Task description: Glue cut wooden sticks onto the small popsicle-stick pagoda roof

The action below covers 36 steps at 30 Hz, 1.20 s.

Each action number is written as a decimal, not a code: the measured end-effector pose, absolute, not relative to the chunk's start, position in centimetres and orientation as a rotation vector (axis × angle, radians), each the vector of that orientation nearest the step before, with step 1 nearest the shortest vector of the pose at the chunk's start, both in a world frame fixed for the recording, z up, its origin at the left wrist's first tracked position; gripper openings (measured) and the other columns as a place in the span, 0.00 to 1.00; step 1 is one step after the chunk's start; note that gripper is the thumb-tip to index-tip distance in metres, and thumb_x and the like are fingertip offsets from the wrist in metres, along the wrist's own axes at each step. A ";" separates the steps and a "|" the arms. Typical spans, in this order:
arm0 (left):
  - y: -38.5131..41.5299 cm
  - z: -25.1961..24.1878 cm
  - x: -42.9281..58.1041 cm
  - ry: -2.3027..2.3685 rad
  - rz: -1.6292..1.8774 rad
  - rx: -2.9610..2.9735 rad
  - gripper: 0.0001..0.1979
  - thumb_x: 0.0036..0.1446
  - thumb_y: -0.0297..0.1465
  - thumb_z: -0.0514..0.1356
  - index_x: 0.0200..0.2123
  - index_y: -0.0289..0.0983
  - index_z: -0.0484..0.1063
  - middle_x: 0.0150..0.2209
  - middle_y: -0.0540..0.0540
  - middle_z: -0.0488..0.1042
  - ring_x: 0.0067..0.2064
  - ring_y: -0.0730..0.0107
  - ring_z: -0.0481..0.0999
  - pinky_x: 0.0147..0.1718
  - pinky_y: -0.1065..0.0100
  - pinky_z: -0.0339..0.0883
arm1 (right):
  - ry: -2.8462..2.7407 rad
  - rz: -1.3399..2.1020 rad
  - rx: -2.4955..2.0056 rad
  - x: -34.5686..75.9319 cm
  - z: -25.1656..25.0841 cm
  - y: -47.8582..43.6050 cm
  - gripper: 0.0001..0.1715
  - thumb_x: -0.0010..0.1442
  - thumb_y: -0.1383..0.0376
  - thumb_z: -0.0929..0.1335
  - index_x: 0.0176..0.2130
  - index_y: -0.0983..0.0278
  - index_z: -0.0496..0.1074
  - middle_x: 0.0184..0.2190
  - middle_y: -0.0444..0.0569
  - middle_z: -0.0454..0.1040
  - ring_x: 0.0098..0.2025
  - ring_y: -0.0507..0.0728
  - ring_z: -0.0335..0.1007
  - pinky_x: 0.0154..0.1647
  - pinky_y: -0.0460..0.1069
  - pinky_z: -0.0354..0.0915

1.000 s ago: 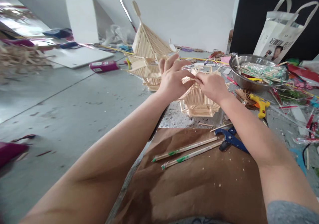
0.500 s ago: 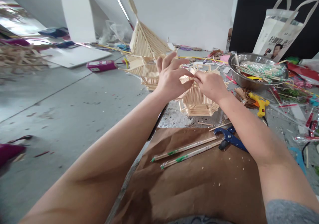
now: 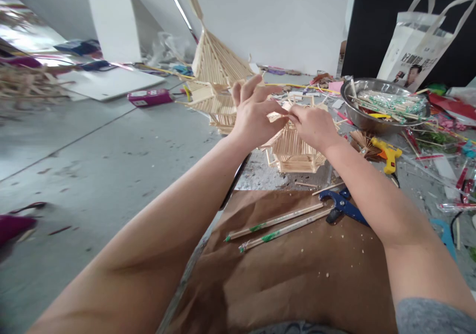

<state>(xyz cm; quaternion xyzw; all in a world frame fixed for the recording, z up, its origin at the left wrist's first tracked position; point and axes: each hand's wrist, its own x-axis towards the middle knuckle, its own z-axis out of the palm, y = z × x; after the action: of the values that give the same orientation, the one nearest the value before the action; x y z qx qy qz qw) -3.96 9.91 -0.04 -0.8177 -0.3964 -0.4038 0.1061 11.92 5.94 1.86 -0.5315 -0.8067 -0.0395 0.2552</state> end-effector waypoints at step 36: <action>6.2 2.1 -5.8 -1.161 -1.485 -2.371 0.06 0.57 0.34 0.55 0.30 0.42 0.69 0.38 0.49 0.75 0.47 0.64 0.70 0.49 0.56 0.61 | -1.774 0.138 -1.230 16.1 1.7 3.0 0.10 0.54 0.59 0.64 0.33 0.61 0.72 0.33 0.46 0.76 0.38 0.55 0.71 0.43 0.53 0.64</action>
<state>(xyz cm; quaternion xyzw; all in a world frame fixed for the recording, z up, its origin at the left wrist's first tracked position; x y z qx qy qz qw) -5.83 6.24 2.09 -0.7816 -0.3827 -0.4894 0.0564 16.05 3.00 1.71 -0.5018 -0.7238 0.0565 0.4702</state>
